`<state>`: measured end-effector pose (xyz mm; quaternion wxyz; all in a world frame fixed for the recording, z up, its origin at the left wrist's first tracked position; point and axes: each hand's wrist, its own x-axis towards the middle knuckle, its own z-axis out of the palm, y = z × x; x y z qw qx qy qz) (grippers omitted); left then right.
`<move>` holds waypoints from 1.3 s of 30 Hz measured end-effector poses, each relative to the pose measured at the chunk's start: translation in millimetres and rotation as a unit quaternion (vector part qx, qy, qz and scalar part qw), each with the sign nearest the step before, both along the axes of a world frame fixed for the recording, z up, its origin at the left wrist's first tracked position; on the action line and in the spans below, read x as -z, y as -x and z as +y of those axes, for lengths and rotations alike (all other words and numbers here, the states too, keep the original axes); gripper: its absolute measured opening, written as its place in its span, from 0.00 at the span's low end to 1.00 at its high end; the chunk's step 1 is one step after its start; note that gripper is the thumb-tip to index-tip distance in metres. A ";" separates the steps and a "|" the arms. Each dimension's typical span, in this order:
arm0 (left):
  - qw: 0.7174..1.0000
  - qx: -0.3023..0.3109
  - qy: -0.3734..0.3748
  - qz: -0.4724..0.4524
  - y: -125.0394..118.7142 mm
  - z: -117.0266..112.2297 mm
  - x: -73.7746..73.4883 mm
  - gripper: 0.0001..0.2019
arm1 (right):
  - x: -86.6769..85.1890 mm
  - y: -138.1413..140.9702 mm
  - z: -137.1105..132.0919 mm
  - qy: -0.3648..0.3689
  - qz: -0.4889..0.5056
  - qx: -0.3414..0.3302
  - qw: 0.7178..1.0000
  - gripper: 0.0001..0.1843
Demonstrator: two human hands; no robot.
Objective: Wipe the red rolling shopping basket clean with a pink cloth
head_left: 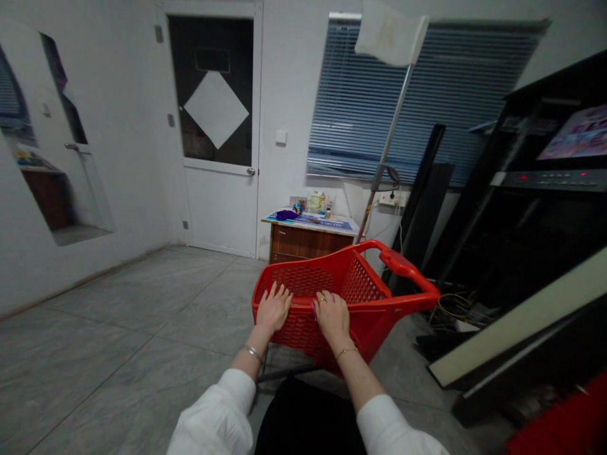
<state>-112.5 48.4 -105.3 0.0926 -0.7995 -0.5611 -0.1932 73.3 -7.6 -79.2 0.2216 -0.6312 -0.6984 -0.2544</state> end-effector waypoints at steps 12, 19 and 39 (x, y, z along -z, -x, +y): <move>0.997 -0.019 -0.048 -0.051 -7.0 -9.1 4.9 0.24 | 4.8 -10.6 0.4 -0.067 0.030 0.036 0.997 0.15; 0.998 -0.011 -0.040 -0.048 0.1 -9.6 2.1 0.23 | 19.0 -6.5 10.4 -0.081 -0.001 -0.052 0.995 0.18; 0.998 -0.013 -0.040 -0.046 -2.5 -5.4 6.3 0.24 | 0.5 -69.5 9.4 -0.093 -0.023 0.002 0.995 0.15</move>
